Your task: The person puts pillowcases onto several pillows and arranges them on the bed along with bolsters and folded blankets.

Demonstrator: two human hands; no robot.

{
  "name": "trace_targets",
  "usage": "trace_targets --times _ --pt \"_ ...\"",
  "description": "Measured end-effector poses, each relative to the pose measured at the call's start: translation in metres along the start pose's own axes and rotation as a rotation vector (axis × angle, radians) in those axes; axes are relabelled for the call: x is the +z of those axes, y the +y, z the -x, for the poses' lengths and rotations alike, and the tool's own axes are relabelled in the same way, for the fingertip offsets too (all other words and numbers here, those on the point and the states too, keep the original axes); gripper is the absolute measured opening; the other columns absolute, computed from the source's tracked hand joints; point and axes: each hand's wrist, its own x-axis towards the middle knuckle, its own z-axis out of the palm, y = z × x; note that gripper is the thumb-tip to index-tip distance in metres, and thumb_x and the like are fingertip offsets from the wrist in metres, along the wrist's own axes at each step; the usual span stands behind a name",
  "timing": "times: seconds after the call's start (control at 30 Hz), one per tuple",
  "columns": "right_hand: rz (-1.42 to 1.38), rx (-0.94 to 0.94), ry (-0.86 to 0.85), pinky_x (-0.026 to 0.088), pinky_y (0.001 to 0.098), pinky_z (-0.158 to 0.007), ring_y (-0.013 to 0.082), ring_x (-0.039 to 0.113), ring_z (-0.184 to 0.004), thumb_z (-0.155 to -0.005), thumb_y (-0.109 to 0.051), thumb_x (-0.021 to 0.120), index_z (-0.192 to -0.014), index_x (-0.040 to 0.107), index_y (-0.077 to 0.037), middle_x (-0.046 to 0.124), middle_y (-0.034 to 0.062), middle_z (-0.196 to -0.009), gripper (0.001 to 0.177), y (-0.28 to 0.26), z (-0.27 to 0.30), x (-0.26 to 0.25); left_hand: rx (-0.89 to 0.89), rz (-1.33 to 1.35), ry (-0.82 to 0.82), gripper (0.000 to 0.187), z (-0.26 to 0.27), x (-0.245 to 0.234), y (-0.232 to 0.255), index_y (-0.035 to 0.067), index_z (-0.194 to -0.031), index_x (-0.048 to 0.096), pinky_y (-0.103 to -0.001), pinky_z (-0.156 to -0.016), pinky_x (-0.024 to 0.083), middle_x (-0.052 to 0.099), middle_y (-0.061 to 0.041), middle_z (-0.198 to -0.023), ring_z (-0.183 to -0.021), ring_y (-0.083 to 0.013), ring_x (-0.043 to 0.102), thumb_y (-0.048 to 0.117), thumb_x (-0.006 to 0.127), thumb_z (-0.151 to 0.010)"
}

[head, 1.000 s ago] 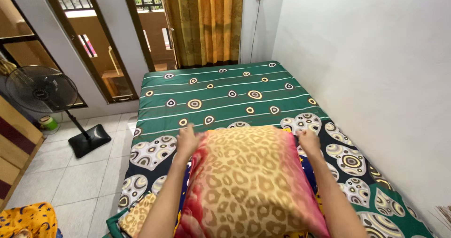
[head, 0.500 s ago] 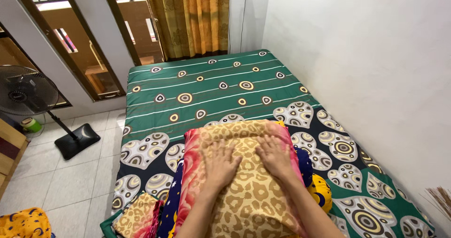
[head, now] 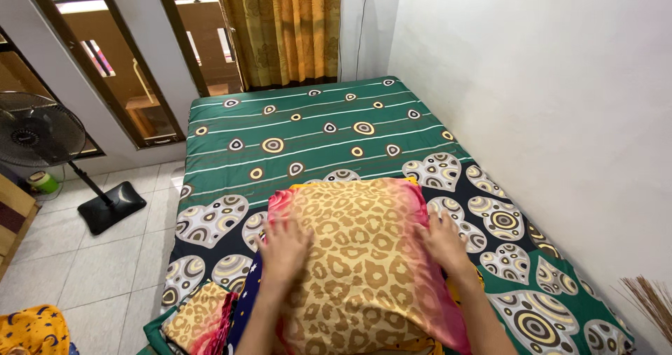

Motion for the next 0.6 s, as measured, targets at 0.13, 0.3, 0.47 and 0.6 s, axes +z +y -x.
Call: trace_targets --times 0.13,0.3,0.47,0.6 --pt "-0.468 -0.389 0.108 0.043 0.0567 -0.115 0.0381 0.045 -0.144 -0.1 -0.05 0.05 -0.155 0.044 -0.01 0.043 0.0191 -0.157 0.068 -0.066 0.093 0.023 0.224 0.099 -0.089 0.065 0.072 0.005 0.063 0.026 -0.16 0.025 -0.062 -0.124 -0.002 0.01 -0.008 -0.169 -0.157 -0.0293 0.004 0.053 0.039 -0.102" --pt "0.183 -0.577 0.521 0.025 0.0596 -0.112 0.0324 0.038 -0.144 -0.1 -0.044 0.044 -0.149 0.048 -0.019 0.044 0.0122 -0.156 0.055 -0.094 0.132 0.034 0.385 0.04 0.234 0.066 0.099 0.015 0.042 0.03 -0.158 0.029 -0.064 -0.117 0.005 0.02 -0.008 -0.166 -0.15 -0.0343 0.015 0.056 0.04 -0.099" --pt "-0.158 -0.133 0.442 0.044 0.0415 -0.11 0.0316 0.054 -0.135 -0.102 -0.048 0.044 -0.145 0.056 -0.018 0.056 0.016 -0.147 0.054 0.004 0.124 0.053 0.104 0.201 0.117 0.074 0.088 0.024 -0.036 0.029 -0.156 0.031 -0.058 -0.117 0.024 0.027 -0.01 -0.165 -0.149 -0.0351 0.028 0.066 0.046 -0.092" --pt "-0.513 0.182 0.273 0.056 0.0396 -0.089 0.0276 0.074 -0.096 -0.099 -0.049 0.056 -0.123 0.069 -0.005 0.077 0.0162 -0.108 0.051 0.094 0.147 0.066 0.076 0.611 0.104 0.083 0.107 0.072 -0.114 0.017 -0.158 0.03 -0.048 -0.106 0.045 0.039 -0.023 -0.156 -0.135 -0.041 0.048 0.056 0.058 -0.091"
